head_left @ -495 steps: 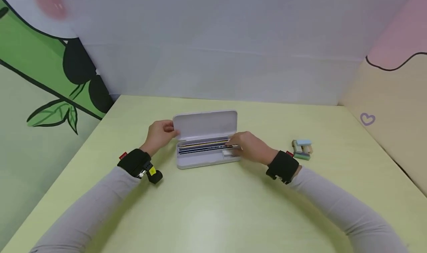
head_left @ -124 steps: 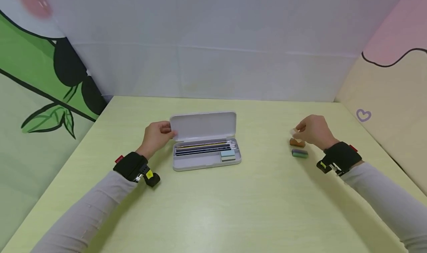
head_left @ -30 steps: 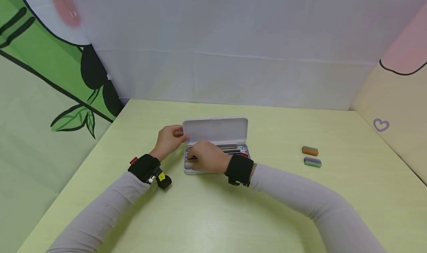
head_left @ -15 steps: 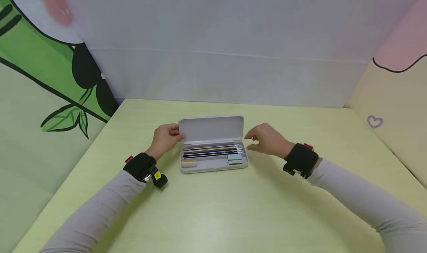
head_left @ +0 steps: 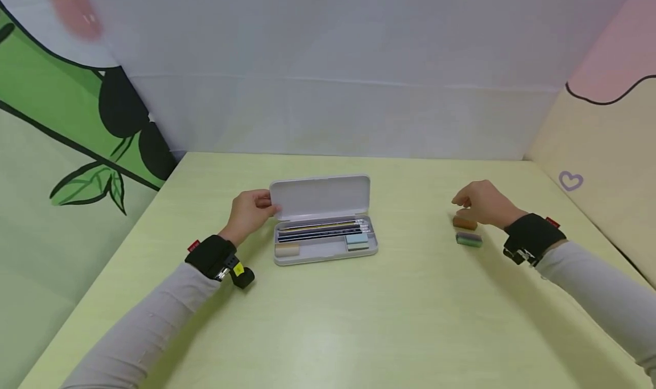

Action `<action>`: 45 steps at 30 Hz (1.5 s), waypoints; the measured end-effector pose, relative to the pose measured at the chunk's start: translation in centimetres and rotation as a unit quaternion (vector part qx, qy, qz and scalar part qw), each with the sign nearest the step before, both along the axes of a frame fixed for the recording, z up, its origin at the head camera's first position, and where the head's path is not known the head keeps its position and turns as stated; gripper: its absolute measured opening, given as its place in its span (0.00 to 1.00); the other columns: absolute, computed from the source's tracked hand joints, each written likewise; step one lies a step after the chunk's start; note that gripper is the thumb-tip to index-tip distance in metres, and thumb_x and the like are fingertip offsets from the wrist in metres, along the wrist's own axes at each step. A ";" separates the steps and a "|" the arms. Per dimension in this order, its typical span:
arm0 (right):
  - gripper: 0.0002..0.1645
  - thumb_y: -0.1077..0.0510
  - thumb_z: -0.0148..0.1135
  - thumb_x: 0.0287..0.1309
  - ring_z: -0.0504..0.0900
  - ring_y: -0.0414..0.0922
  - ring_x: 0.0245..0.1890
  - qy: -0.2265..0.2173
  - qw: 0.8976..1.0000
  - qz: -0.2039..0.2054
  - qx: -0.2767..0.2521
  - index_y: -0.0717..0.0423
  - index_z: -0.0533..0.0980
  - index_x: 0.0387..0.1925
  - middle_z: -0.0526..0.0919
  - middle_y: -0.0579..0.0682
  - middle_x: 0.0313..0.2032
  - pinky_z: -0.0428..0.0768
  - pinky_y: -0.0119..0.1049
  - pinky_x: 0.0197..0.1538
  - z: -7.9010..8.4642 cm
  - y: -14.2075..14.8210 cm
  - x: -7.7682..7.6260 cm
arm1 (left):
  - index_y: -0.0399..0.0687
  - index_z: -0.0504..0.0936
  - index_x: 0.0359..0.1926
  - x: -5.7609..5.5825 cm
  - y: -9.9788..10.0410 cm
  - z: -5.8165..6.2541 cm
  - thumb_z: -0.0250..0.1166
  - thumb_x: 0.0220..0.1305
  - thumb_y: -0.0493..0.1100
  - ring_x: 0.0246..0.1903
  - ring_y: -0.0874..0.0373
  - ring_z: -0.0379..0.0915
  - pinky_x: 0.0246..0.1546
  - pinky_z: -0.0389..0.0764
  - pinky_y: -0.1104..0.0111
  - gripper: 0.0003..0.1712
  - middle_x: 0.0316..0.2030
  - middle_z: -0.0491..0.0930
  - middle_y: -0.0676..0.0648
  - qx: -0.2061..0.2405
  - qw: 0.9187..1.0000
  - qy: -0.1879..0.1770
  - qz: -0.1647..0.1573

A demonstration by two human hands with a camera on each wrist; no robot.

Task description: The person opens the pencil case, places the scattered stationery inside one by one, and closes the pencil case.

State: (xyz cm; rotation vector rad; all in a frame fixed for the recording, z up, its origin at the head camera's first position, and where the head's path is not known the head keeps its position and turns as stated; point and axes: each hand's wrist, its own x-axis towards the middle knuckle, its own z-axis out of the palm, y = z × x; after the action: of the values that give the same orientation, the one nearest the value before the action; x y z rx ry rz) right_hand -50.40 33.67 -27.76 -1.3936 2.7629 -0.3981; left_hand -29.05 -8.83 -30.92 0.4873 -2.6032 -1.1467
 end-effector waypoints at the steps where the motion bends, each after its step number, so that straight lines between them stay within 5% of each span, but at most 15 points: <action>1: 0.14 0.68 0.69 0.48 0.82 0.51 0.32 -0.007 1.000 -0.005 0.007 0.70 0.83 0.40 0.86 0.64 0.37 0.82 0.45 0.39 -0.1 0.3 -0.4 | 0.32 0.78 0.55 0.0 0.0 0.0 0.65 0.62 0.37 0.49 0.41 0.82 0.44 0.84 0.61 0.21 0.47 0.83 0.32 0.000 1.000 0.002 0.000; 11: 0.11 0.67 0.69 0.46 0.81 0.49 0.32 -0.045 0.998 -0.022 0.036 0.66 0.84 0.35 0.87 0.57 0.32 0.81 0.41 0.36 -1.4 1.5 -1.9 | 0.32 0.78 0.54 0.0 0.0 -0.1 0.65 0.62 0.37 0.49 0.41 0.82 0.43 0.84 0.62 0.21 0.47 0.83 0.32 -0.004 1.000 0.003 -0.001; 22: 0.08 0.68 0.70 0.46 0.83 0.54 0.35 -0.033 0.999 -0.001 0.018 0.63 0.85 0.33 0.88 0.55 0.31 0.82 0.46 0.39 -1.9 1.7 -1.4 | 0.31 0.78 0.55 0.2 0.1 0.4 0.65 0.62 0.37 0.47 0.42 0.82 0.42 0.84 0.64 0.21 0.46 0.83 0.31 0.001 1.000 0.008 -0.002; 30: 0.07 0.66 0.71 0.45 0.81 0.44 0.29 -0.045 0.999 -0.008 0.024 0.63 0.85 0.31 0.86 0.51 0.27 0.80 0.38 0.34 -1.8 1.8 -0.8 | 0.32 0.78 0.55 0.2 -0.1 0.0 0.65 0.63 0.38 0.47 0.42 0.82 0.41 0.84 0.66 0.22 0.47 0.83 0.32 0.001 1.000 0.004 0.000; 45: 0.02 0.65 0.70 0.47 0.81 0.41 0.27 -0.036 0.999 0.013 0.008 0.59 0.84 0.27 0.85 0.48 0.24 0.80 0.36 0.33 1.6 -2.2 3.0 | 0.31 0.78 0.54 1.5 -0.7 -0.2 0.65 0.62 0.36 0.45 0.43 0.83 0.39 0.84 0.68 0.20 0.45 0.84 0.32 0.004 1.000 0.020 -0.021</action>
State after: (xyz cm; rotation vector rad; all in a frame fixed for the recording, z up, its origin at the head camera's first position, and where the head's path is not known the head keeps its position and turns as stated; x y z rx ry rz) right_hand -47.45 31.46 -26.19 -1.3803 2.6819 -0.4152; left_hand -27.57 -9.49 -31.11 0.4101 -2.5869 -1.1691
